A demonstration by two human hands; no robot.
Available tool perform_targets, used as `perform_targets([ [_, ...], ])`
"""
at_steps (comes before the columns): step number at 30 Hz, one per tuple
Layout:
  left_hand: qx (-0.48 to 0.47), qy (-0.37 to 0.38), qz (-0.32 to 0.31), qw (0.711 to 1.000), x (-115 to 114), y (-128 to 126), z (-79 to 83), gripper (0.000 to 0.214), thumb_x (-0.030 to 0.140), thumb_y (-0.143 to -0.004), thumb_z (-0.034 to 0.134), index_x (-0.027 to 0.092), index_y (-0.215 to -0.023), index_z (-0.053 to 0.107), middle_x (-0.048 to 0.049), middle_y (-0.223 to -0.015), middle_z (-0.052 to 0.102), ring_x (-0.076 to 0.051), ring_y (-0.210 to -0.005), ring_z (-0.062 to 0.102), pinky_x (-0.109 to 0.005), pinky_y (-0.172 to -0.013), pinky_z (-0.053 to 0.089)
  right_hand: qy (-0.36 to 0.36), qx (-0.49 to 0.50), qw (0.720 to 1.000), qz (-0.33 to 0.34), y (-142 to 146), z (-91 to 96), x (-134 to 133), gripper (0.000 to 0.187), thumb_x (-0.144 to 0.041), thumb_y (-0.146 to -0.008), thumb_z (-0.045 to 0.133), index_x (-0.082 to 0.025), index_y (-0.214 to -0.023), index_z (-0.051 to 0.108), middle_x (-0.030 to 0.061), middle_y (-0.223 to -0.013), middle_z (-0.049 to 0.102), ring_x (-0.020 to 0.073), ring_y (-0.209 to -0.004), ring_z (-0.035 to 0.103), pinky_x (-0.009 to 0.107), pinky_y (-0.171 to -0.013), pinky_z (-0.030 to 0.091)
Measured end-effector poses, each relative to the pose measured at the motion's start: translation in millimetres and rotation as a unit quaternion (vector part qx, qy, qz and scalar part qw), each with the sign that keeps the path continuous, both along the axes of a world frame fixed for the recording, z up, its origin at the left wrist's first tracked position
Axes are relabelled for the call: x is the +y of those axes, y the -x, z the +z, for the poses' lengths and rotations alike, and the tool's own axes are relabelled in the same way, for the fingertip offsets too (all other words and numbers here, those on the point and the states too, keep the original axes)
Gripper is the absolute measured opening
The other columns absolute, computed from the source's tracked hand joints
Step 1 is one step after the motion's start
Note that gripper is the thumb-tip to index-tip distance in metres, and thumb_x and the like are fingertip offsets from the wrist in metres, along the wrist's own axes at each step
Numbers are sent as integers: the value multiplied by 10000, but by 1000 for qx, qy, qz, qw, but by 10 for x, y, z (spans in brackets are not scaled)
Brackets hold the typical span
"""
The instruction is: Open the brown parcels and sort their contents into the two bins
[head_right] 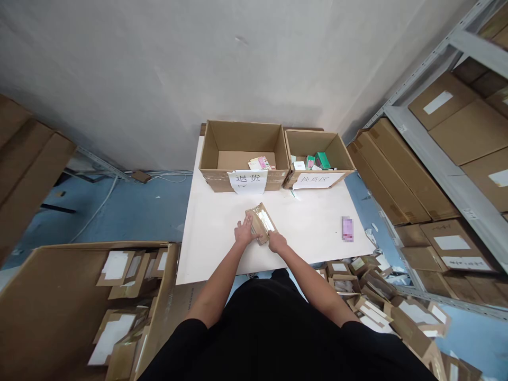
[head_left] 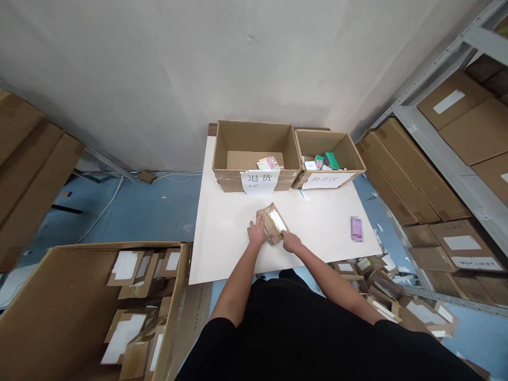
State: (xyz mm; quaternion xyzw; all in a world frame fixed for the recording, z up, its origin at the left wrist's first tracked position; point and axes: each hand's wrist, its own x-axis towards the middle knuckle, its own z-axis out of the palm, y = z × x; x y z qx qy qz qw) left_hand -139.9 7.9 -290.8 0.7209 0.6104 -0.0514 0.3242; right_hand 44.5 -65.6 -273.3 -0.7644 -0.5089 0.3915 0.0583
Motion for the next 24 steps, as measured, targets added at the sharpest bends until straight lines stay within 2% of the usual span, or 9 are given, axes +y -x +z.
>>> perform_targets([
  [3, 4, -9, 2, 1000, 18, 18, 17, 1188, 795, -722, 724, 378, -1694, 184, 7, -1801, 76, -491, -1466, 315, -575, -1122, 428, 9, 4, 1000, -28, -91, 25, -250, 469, -114, -678, 790, -284, -1106, 704, 93, -852, 738, 363, -956, 720, 411, -808, 483],
  [6, 1, -16, 5, 1000, 5, 27, 43, 1198, 786, -733, 720, 346, -1703, 173, -5, -1801, 74, -491, -1414, 360, -578, -1106, 432, 19, 2, 999, -46, -141, 78, -350, 452, -104, -679, 768, -279, -1093, 715, 98, -850, 735, 360, -936, 714, 403, -795, 476],
  [8, -7, -18, 12, 1000, -63, -28, 52, 1182, 780, -763, 692, 329, -1710, 147, -24, -1803, 45, -487, -1393, 386, -579, -1104, 430, -3, 10, 997, -75, -183, 118, -392, 436, -132, -706, 765, -278, -1114, 713, 93, -843, 735, 349, -919, 712, 392, -791, 474],
  [11, -5, -27, 41, 999, -255, -250, 47, 1058, 760, -869, 573, 317, -1715, 119, -90, -1800, 3, -484, -1395, 413, -599, -1114, 409, -59, 29, 987, -148, -283, 163, -499, 500, -218, -798, 743, -286, -1285, 652, 62, -791, 726, 309, -835, 713, 365, -764, 480],
  [14, 24, -23, 60, 998, -391, -520, 59, 918, 685, -959, 465, 248, -1712, 172, -217, -1751, 159, -490, -1393, 450, -623, -1124, 384, -68, 95, 958, -261, -397, 182, -620, 438, -338, -907, 662, -256, -1330, 582, 2, -685, 685, 236, -617, 674, 323, -657, 492],
  [17, 37, 12, 37, 999, -296, -615, 106, 834, 598, -976, 483, 124, -1649, 350, -299, -1599, 415, -500, -1361, 497, -610, -1098, 421, -84, 214, 894, -385, -486, 185, -682, 288, -440, -948, 600, -217, -1131, 585, -15, -658, 666, 174, -488, 610, 277, -541, 477],
  [19, 24, -5, 0, 1000, -133, -553, 122, 760, 550, -981, 499, 118, -1603, 435, -286, -1559, 484, -497, -1426, 437, -601, -1112, 425, -100, 261, 854, -439, -530, 186, -691, 285, -470, -929, 630, -217, -1037, 554, -1, -693, 682, 157, -488, 613, 256, -504, 468],
  [21, -3, -48, -65, 997, 16, -444, 97, 718, 532, -992, 498, 187, -1619, 431, -212, -1645, 429, -460, -1546, 286, -590, -1181, 376, -100, 276, 837, -462, -564, 188, -690, 326, -477, -901, 676, -225, -1043, 525, -2, -720, 690, 157, -502, 634, 245, -492, 474],
  [24, -13, -65, -152, 986, 65, -326, -13, 695, 548, -1021, 454, 318, -1667, 344, -51, -1775, 221, -369, -1637, 87, -584, -1272, 251, -80, 263, 858, -434, -606, 197, -675, 407, -480, -901, 679, -236, -1170, 496, -43, -703, 661, 154, -482, 628, 244, -494, 492],
])
